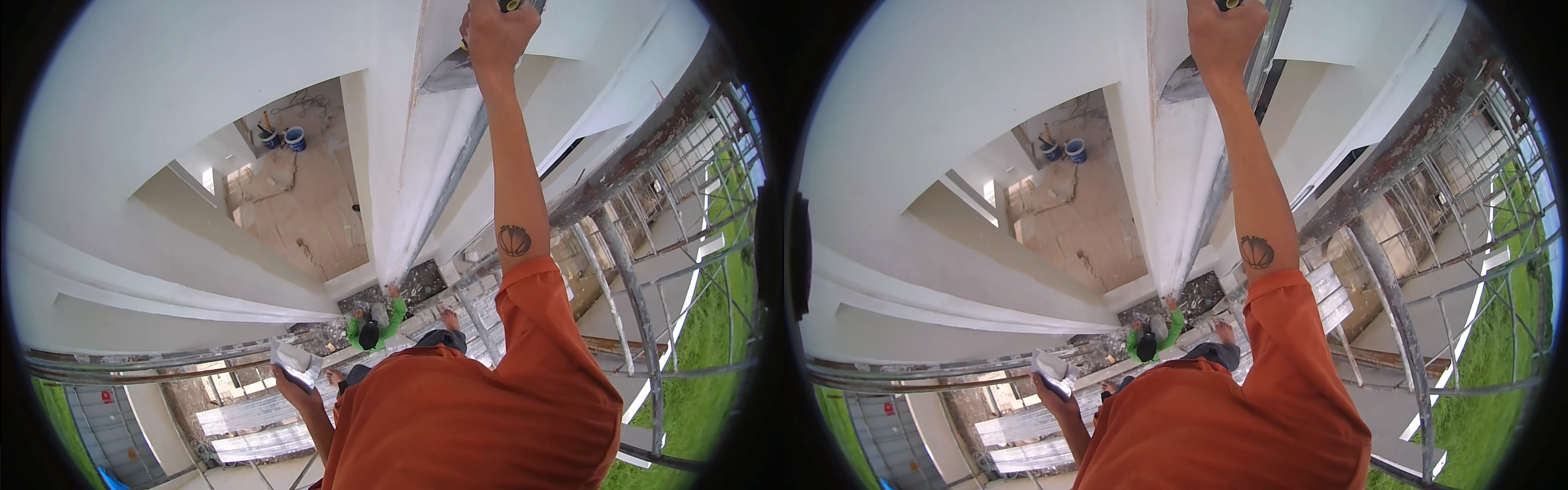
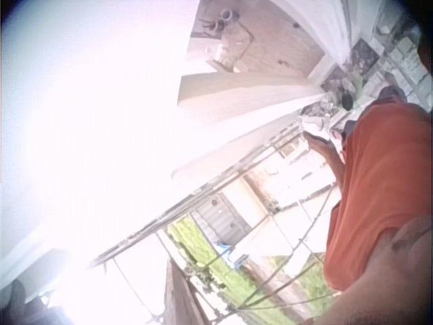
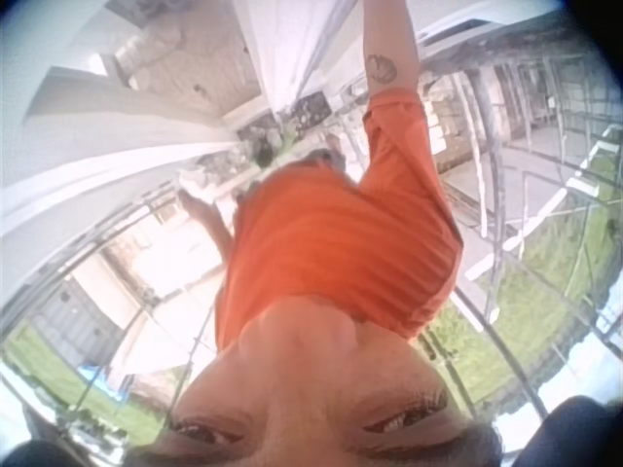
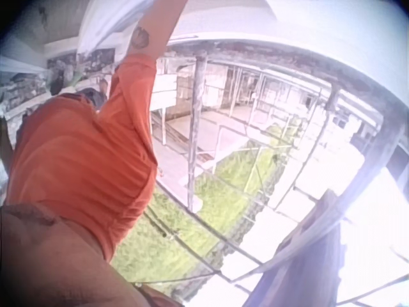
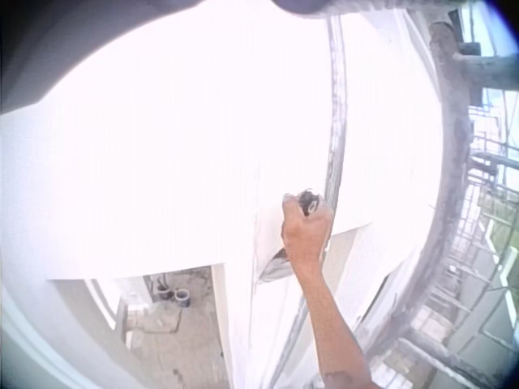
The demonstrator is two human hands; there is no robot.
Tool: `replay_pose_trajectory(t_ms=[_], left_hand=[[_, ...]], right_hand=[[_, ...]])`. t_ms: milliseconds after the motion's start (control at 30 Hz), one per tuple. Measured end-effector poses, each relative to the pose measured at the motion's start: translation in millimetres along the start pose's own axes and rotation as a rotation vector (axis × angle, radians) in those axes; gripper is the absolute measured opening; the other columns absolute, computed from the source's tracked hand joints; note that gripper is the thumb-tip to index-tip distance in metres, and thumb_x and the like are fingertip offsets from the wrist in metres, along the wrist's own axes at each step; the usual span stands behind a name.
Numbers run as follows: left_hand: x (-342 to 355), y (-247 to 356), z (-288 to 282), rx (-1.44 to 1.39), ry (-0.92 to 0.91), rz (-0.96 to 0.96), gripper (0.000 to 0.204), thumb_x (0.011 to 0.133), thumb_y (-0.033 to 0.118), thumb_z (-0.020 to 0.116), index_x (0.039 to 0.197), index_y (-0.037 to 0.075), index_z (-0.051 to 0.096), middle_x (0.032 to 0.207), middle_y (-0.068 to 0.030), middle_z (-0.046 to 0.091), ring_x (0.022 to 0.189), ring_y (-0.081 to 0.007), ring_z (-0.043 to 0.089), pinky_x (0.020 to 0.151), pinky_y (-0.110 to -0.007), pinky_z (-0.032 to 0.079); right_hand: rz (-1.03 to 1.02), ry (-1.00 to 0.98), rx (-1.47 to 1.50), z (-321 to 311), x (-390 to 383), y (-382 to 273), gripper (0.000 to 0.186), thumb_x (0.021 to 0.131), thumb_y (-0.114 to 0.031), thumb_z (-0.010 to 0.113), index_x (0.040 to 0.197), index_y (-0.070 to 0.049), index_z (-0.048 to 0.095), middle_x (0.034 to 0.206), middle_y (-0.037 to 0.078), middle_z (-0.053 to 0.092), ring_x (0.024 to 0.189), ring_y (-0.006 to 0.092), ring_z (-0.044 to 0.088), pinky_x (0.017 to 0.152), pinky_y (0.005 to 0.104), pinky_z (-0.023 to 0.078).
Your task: The person applies plaster to a vertical wall surface using a trowel and a hawk. They repeatedly scoop plaster from the hawk and smooth it onto the wall in upward strokes while standing on scaffolding.
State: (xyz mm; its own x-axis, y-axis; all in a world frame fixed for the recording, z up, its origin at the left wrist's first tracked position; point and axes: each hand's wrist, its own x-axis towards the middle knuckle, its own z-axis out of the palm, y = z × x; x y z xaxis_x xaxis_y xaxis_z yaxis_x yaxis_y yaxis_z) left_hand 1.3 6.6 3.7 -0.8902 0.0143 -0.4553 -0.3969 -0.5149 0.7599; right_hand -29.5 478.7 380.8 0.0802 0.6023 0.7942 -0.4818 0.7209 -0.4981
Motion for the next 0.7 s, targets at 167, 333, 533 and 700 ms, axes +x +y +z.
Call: replay_pose_trajectory(t_ms=[167,333,533,700], left_hand=[[-1,1,4,0.006,0.035,-0.036,0.053,0.095,0.043,0.046,0.129,0.003,0.042,0.121,-0.0099,0.051,0.109,-0.0257,0.052,0.091,-0.04,0.045],[-3,-4,-1,-0.023,0.012,-0.003,0.049,0.095,0.042,0.048,0.125,0.003,0.046,0.117,-0.0087,0.053,0.107,-0.0234,0.053,0.089,-0.038,0.045],[-10,2,7,-0.044,0.023,-0.02,0.048,0.094,0.042,0.049,0.121,0.003,0.049,0.114,-0.0078,0.056,0.103,-0.0218,0.055,0.086,-0.038,0.047],[-12,1,3,-0.031,0.034,0.006,0.048,0.094,0.042,0.049,0.121,0.003,0.049,0.113,-0.008,0.057,0.102,-0.0215,0.056,0.085,-0.038,0.047]], right_hand=[[0.126,-0.026,0.165,-7,16,-36,0.034,0.085,-0.008,0.054,0.056,-0.013,0.038,0.043,-0.003,0.037,0.029,0.0068,0.033,0.026,0.0234,0.025],[0.061,0.048,0.065,-11,-5,-9,0.028,0.086,-0.009,0.054,0.062,-0.01,0.042,0.043,-0.003,0.038,0.029,0.0072,0.035,0.027,0.023,0.027],[-0.127,0.013,0.216,-20,13,-59,0.027,0.087,-0.008,0.052,0.062,-0.011,0.042,0.044,-0.002,0.038,0.03,0.0067,0.034,0.027,0.0235,0.027],[0.002,0.076,0.042,-7,-11,-8,0.023,0.084,-0.007,0.056,0.066,-0.01,0.043,0.044,-0.001,0.04,0.03,0.0081,0.035,0.028,0.0239,0.028]])
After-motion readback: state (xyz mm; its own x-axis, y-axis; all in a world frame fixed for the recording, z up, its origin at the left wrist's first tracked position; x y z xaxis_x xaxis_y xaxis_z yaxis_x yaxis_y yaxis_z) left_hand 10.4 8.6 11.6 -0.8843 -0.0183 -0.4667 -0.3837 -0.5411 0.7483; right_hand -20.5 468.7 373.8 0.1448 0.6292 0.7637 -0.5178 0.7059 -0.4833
